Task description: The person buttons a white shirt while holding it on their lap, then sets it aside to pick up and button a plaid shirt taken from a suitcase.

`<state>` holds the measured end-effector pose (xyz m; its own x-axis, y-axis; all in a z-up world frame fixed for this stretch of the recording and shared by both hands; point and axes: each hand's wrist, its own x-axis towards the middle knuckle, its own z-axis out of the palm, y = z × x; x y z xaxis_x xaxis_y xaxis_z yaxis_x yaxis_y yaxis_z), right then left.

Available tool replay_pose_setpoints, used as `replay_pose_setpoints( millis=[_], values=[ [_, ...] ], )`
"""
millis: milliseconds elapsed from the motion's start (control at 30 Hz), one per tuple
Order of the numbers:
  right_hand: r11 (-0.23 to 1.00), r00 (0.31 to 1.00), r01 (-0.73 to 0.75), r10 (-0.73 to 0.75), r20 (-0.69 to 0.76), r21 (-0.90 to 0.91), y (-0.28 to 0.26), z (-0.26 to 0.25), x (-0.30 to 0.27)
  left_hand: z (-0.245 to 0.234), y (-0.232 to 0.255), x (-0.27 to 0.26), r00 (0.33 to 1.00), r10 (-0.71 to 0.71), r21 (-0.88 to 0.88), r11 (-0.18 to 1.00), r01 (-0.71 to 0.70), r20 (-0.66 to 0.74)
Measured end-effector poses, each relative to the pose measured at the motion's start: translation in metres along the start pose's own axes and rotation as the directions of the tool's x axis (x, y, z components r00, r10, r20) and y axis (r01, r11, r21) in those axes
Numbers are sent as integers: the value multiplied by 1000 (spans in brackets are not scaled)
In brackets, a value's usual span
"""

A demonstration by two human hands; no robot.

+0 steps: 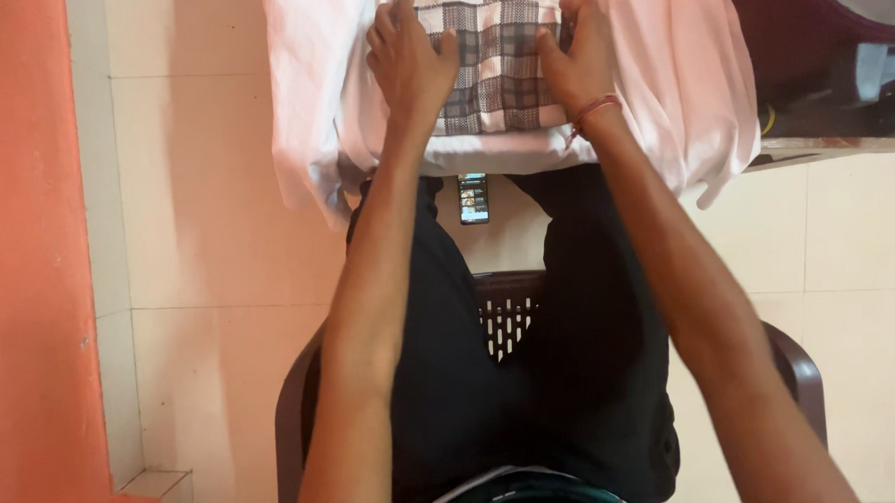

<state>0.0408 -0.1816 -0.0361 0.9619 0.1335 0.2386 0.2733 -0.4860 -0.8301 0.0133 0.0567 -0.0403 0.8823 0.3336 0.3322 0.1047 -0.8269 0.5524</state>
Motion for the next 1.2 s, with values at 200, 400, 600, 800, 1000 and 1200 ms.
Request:
replay_pose_setpoints(
  millis=[200, 400, 600, 800, 1000, 1200],
  values=[
    [965, 973, 104, -149, -177, -242, 10, 23, 3, 10, 4, -8, 995, -38, 0, 999, 38, -96],
    [948, 967, 37, -114, -229, -315, -1, 34, 1, -1, 14, -12, 990, -54, 18, 998, 57, -132],
    [949, 970, 76, -142, -199, -307, -13, 26, 4, -11, 22, -9, 989, -35, 67, 997, 45, -144],
    [937, 967, 118, -184, -178, -329, -13, 25, 6, -15, 28, -10, 983, -18, 48, 998, 28, -185],
    [944, 960, 133, -198, -197, -303, -13, 24, 4, -15, 30, -11, 979, -45, -18, 999, 42, -198],
    [963, 956, 141, -192, -222, -229, -20, 23, 4, -20, 31, -14, 969, -19, -94, 996, -4, -247]
  ],
)
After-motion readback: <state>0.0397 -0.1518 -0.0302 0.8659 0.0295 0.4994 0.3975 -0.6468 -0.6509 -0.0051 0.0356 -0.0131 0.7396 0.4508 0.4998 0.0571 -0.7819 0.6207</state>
